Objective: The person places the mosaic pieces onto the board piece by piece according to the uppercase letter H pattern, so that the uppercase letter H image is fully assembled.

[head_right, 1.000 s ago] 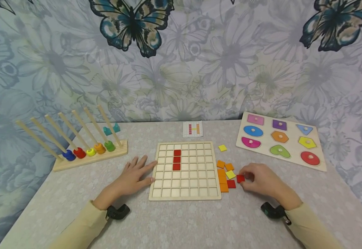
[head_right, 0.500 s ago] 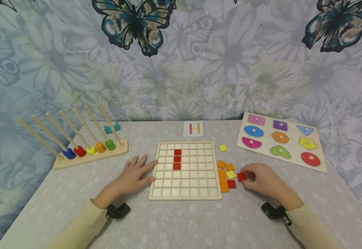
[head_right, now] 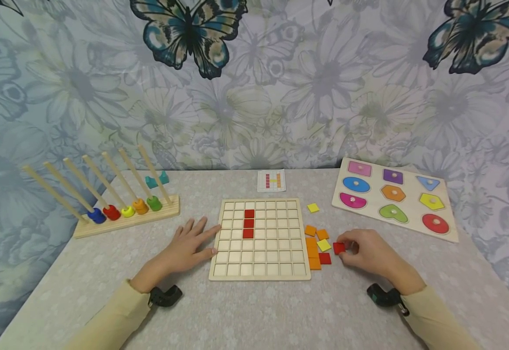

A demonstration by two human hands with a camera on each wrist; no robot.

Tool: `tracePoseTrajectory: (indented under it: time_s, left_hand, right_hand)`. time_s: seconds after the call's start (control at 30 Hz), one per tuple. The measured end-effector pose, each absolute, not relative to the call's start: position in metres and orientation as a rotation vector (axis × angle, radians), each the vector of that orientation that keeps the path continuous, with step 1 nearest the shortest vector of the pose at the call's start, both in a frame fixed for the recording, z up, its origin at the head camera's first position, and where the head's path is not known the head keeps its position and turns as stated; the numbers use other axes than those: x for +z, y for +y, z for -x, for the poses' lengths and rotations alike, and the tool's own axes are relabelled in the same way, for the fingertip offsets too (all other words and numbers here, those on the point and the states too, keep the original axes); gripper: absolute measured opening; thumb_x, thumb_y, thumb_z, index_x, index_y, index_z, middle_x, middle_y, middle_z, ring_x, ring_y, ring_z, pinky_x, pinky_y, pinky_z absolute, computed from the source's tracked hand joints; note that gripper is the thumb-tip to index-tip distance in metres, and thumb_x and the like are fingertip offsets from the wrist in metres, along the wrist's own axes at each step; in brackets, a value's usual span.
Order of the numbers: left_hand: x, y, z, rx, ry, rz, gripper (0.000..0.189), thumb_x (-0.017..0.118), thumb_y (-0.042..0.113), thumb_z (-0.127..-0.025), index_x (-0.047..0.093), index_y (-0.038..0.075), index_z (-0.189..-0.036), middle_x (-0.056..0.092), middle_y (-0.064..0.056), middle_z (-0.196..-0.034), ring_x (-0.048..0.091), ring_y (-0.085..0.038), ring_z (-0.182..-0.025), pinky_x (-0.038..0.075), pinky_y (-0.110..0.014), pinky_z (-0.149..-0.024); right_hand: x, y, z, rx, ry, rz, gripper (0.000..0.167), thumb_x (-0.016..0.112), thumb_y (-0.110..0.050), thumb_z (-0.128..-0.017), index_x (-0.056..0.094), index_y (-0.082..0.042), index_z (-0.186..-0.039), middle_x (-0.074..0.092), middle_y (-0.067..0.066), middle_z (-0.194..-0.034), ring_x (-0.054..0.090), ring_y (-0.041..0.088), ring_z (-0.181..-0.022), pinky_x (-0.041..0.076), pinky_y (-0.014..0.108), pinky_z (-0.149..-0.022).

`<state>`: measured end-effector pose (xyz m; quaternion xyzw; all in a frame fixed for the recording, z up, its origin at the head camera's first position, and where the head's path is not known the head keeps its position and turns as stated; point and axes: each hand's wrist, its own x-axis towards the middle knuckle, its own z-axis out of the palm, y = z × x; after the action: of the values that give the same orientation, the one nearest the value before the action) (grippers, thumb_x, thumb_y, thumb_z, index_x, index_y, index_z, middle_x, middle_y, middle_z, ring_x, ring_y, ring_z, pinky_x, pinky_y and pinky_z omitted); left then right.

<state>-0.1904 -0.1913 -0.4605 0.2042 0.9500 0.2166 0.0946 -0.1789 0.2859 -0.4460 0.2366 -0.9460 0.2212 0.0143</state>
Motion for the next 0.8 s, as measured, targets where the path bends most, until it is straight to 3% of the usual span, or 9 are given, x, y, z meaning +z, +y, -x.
tracePoseTrajectory:
  time_s: [0.8]
  left_hand:
    - [-0.4611,-0.1917,0.1897,0.653,2.805,-0.602,0.063,0.056,0.046,-0.104,0.039,0.022,-0.16,0.017,-0.028,-0.168,0.003,-0.059,-0.153,0.006,-0.079,-0.116]
  right_hand:
    - [-0.4495,0.2863,0.1799,0.691,-2.933,-0.731,0.026,0.083,-0.008,-0.077,0.078,-0.005,-0.103,0.065,-0.011,-0.079,0.046,-0.001,-0.067,0.047,0.018,-0.06]
